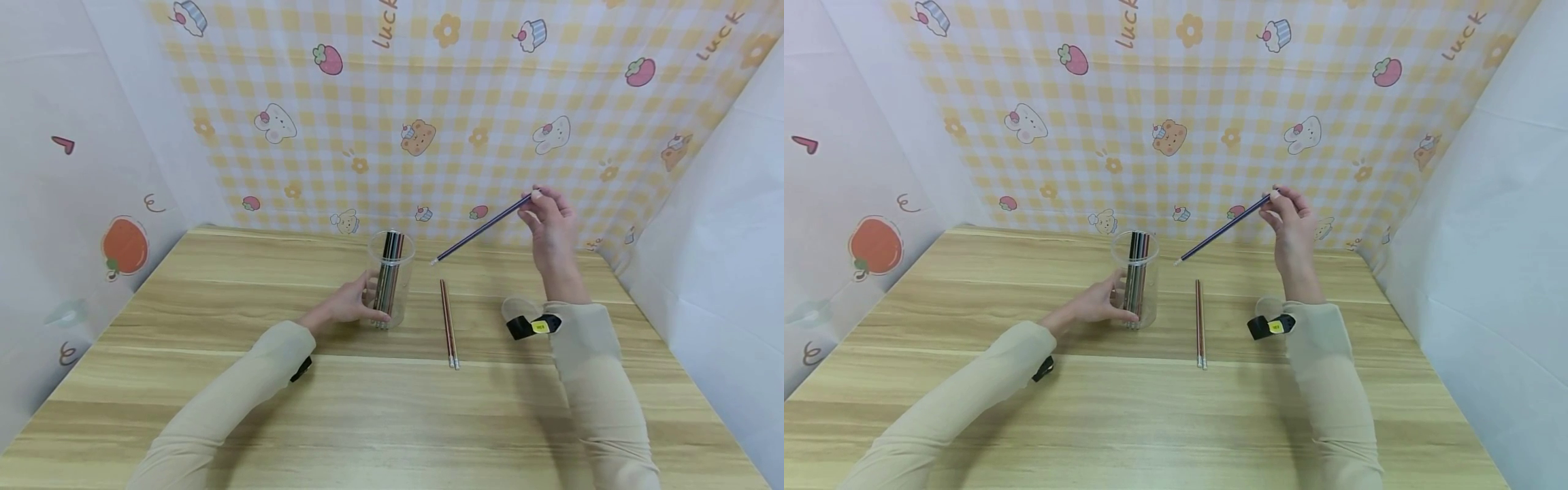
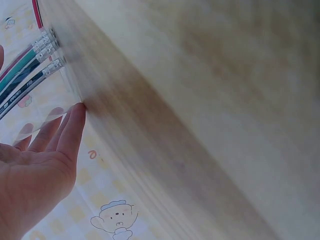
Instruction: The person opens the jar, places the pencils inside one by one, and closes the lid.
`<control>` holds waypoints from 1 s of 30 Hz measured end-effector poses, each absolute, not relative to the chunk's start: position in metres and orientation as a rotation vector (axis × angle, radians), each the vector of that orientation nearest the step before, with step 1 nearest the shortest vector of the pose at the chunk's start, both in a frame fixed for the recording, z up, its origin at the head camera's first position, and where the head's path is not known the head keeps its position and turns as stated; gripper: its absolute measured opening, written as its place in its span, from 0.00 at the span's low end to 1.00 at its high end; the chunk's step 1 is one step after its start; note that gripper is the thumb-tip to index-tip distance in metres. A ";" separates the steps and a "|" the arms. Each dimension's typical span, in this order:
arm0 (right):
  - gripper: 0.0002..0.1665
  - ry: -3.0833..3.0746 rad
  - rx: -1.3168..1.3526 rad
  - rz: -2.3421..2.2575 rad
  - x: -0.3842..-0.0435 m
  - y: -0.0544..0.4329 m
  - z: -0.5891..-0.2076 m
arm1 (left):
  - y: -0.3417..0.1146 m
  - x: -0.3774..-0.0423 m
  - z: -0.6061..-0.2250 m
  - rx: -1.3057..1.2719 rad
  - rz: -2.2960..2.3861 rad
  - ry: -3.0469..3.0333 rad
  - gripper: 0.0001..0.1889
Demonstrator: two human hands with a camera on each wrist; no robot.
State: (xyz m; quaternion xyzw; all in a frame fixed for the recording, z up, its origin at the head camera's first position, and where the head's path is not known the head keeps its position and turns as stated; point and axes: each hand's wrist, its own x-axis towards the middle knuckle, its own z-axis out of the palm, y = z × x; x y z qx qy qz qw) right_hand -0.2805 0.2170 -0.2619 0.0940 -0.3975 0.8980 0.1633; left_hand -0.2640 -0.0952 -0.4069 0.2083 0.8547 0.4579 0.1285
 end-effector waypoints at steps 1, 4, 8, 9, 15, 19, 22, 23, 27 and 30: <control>0.04 -1.101 0.273 2.563 -0.279 0.216 -0.259 | -0.095 -0.264 -0.407 0.603 1.332 2.485 0.46; 0.04 -1.005 0.289 2.575 -0.276 0.214 -0.253 | -0.095 -0.264 -0.406 0.599 1.332 2.485 0.46; 0.04 -0.922 0.298 2.588 -0.271 0.208 -0.246 | -0.095 -0.263 -0.405 0.593 1.331 2.485 0.46; 0.04 -0.916 0.301 2.587 -0.270 0.206 -0.244 | -0.095 -0.263 -0.405 0.590 1.332 2.482 0.47; 0.03 -1.004 0.346 2.566 -0.265 0.191 -0.243 | -0.095 -0.263 -0.404 0.578 1.329 2.477 0.47; 0.03 -1.094 0.372 2.554 -0.264 0.181 -0.246 | -0.096 -0.263 -0.404 0.575 1.322 2.479 0.47; 0.03 -1.163 0.412 2.540 -0.264 0.173 -0.249 | -0.096 -0.263 -0.404 0.578 1.322 2.478 0.47; 0.03 -1.189 0.431 2.530 -0.264 0.170 -0.250 | -0.096 -0.263 -0.404 0.580 1.324 2.476 0.47; 0.04 -1.313 0.475 2.477 -0.262 0.160 -0.253 | -0.096 -0.262 -0.403 0.588 1.330 2.474 0.46; 0.07 -1.399 0.487 2.427 -0.261 0.152 -0.256 | -0.095 -0.262 -0.404 0.598 1.330 2.477 0.45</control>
